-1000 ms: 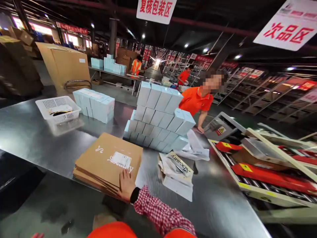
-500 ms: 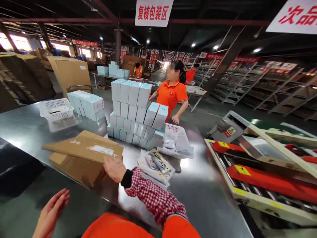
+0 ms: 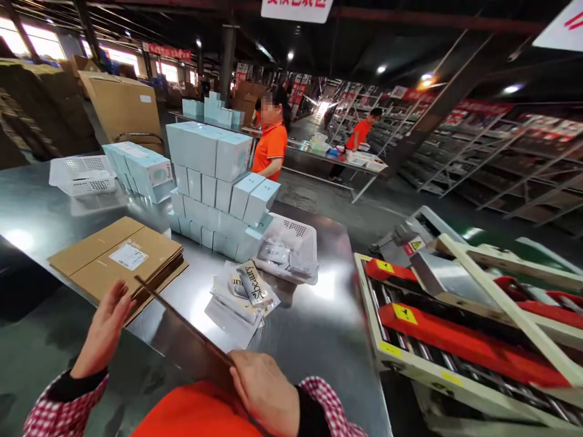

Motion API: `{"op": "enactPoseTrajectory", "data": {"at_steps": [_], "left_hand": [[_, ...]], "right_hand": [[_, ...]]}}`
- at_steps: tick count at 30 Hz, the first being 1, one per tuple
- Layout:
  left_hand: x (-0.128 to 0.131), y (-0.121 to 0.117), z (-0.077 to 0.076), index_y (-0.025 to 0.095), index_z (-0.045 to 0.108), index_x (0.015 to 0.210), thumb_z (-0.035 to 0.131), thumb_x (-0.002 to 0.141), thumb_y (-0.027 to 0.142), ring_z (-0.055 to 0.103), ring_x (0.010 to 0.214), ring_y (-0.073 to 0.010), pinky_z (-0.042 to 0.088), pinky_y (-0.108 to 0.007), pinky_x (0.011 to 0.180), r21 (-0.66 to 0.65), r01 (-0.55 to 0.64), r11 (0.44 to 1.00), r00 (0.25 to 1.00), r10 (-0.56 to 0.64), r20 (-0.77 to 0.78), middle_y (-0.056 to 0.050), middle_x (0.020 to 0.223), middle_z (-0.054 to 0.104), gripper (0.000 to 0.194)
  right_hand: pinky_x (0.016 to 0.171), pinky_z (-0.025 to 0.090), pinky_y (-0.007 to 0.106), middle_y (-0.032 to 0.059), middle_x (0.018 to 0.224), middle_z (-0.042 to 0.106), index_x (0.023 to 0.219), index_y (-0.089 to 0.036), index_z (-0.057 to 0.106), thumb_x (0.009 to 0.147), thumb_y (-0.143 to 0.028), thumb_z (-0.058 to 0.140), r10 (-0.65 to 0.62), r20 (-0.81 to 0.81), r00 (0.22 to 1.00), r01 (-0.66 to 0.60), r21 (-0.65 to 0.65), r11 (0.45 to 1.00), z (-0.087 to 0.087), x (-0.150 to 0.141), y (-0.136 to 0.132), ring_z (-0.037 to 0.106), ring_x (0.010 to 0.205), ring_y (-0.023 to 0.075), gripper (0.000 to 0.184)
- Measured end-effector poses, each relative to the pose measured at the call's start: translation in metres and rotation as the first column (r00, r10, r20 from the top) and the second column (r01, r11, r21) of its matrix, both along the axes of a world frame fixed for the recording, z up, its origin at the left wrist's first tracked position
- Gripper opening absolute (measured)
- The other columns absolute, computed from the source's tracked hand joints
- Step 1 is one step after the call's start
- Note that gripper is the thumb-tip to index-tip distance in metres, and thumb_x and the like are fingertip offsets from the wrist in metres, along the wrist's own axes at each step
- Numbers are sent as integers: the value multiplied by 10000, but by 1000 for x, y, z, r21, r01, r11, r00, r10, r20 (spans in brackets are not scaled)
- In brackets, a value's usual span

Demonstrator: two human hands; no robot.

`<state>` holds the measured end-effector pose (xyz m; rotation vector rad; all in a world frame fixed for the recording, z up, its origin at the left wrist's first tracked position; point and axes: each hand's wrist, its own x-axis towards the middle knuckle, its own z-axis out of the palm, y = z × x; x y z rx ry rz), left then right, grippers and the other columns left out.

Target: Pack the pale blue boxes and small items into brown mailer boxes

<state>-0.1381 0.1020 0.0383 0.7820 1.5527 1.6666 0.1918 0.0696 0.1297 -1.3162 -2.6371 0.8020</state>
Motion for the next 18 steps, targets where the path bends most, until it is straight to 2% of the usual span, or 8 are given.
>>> {"op": "enactPoseTrajectory", "data": {"at_steps": [2, 4, 6, 9, 11, 14, 16, 18], "left_hand": [[13, 16, 6, 229, 470, 1394, 720, 768, 508, 399, 1384, -316, 336, -459, 1156, 8, 57, 998, 998, -57, -24, -117, 1451, 489, 729], [24, 30, 8, 212, 407, 1431, 727, 759, 509, 394, 1382, -326, 301, -477, 1169, 19, 101, 995, 994, -100, -38, -131, 1457, 470, 802], [27, 40, 9, 219, 350, 1456, 723, 760, 514, 397, 1379, -322, 291, -477, 1172, 31, 156, 987, 987, -155, -33, -125, 1461, 458, 843], [16, 50, 11, 233, 339, 1448, 723, 744, 520, 385, 1388, -321, 313, -453, 1161, 26, 257, 966, 967, -257, -5, -116, 1483, 430, 852], [2, 51, 15, 199, 371, 1419, 749, 691, 524, 374, 1389, -354, 324, -467, 1153, 7, 287, 958, 958, -288, 8, -140, 1483, 423, 883], [-19, 43, 27, 135, 426, 1378, 791, 612, 486, 373, 1382, -384, 325, -472, 1148, -22, 381, 924, 923, -382, -44, -165, 1451, 466, 919], [-29, 32, 34, 130, 459, 1372, 779, 621, 464, 382, 1381, -376, 367, -449, 1124, -55, 514, 856, 849, -517, -107, -151, 1445, 491, 882], [-35, 21, 37, 159, 479, 1378, 757, 651, 467, 391, 1380, -373, 438, -428, 1070, -106, 615, 782, 766, -624, -157, -130, 1464, 485, 836]], "right_hand": [[867, 525, 364, 125, 1045, 704, 1152, -156, 627, 1004, -367, 296, 31, -120, 992, -46, -125, 991, -12, -3, -1, 669, 958, 234, 420], [968, 483, 383, 138, 1211, 657, 1271, -163, 588, 990, -481, 322, 11, -296, 955, -97, -277, 956, -22, -2, 5, 620, 1104, 243, 500], [1034, 439, 412, 135, 1320, 606, 1324, -171, 572, 938, -599, 390, -124, -394, 911, -80, -463, 883, -31, 4, 14, 572, 1196, 263, 604], [1085, 385, 456, 109, 1344, 600, 1283, -182, 626, 813, -674, 561, -437, -381, 815, 87, -665, 742, -39, 13, 29, 545, 1235, 293, 684], [1102, 361, 478, 92, 1319, 622, 1221, -189, 673, 754, -648, 649, -559, -383, 736, 170, -694, 699, -38, 10, 37, 549, 1226, 301, 655], [1102, 363, 496, 91, 1298, 637, 1193, -187, 688, 760, -594, 671, -633, -455, 626, 269, -636, 723, -33, -12, 46, 555, 1213, 298, 595], [1100, 378, 485, 92, 1317, 626, 1221, -193, 668, 808, -569, 625, -642, -524, 559, 339, -563, 754, -32, -34, 50, 555, 1217, 284, 561], [1106, 382, 467, 82, 1340, 612, 1238, -207, 656, 854, -539, 572, -618, -572, 540, 383, -487, 785, -35, -53, 56, 555, 1225, 265, 515]]}}
